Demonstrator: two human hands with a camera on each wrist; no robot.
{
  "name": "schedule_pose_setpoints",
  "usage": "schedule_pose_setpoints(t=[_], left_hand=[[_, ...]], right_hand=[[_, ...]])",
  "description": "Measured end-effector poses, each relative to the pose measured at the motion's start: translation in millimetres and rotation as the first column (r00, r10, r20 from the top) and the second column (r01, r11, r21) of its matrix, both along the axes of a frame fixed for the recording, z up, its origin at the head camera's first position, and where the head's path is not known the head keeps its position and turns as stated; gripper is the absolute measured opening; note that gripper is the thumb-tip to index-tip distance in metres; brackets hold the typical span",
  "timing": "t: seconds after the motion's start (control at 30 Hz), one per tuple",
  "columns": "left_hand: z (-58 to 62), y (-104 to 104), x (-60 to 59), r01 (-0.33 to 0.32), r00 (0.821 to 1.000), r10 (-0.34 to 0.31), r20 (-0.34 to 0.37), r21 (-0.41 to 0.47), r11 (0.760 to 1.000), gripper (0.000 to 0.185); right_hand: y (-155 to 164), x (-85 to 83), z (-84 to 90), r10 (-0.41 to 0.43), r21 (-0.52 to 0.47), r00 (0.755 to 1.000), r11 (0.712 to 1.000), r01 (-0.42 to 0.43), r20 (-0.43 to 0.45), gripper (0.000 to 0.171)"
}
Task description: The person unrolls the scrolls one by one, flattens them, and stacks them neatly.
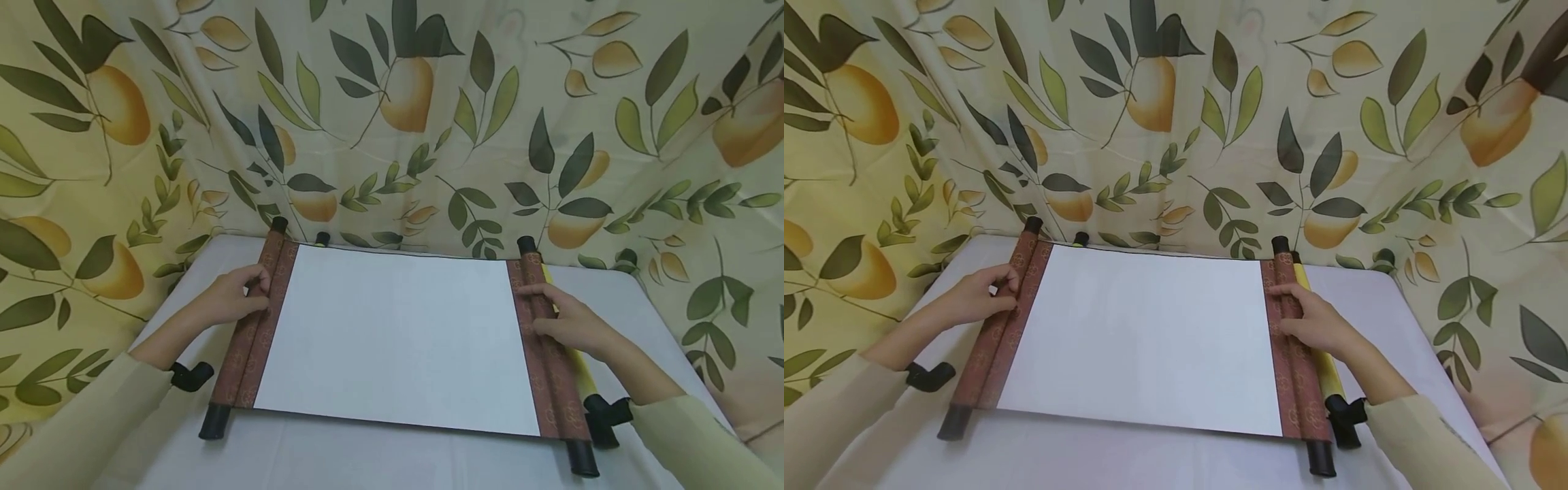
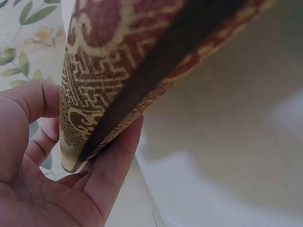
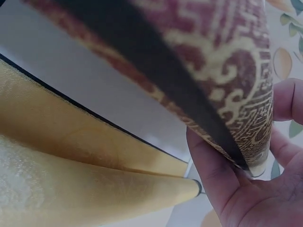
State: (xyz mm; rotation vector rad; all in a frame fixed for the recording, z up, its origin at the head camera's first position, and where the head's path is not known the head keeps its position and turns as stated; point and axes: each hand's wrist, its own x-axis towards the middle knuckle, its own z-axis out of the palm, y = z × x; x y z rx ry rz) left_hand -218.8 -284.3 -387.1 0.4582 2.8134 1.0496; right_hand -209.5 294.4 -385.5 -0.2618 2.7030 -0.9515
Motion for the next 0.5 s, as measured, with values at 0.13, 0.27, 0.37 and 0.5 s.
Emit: schedule_pose_setpoints(t=[0.13,0.27,0.37,0.5], left_hand=[[-3.7,-1.6,-8.7,-0.002,1.0,0.003,0.023,-0.028,1.0,0.013],[-6.4,-1.7,-19.2,-0.008,0.999,0.01,0.037,-0.049,0.999,0.014],[-9.5,-0.9,-26.9,-0.01,0.999,0.012,0.044,-0.06,0.998,0.013],[-14.0,0.6,-33.4,-0.003,0.997,0.009,0.071,-0.077,0.997,0.012]], right_hand=[[-3.1,-6.2,-2.9,0.018,-0.001,1.0,1.0,-0.018,0.003,0.063],[-6.7,-13.4,-5.2,0.023,0.013,1.0,1.0,-0.023,0.002,0.066],[-9.3,-19.0,-7.4,0.013,0.04,1.0,0.999,-0.014,0.022,0.067],[-12.3,-25.1,-10.7,0.013,0.065,0.999,0.998,-0.016,0.049,0.064]])
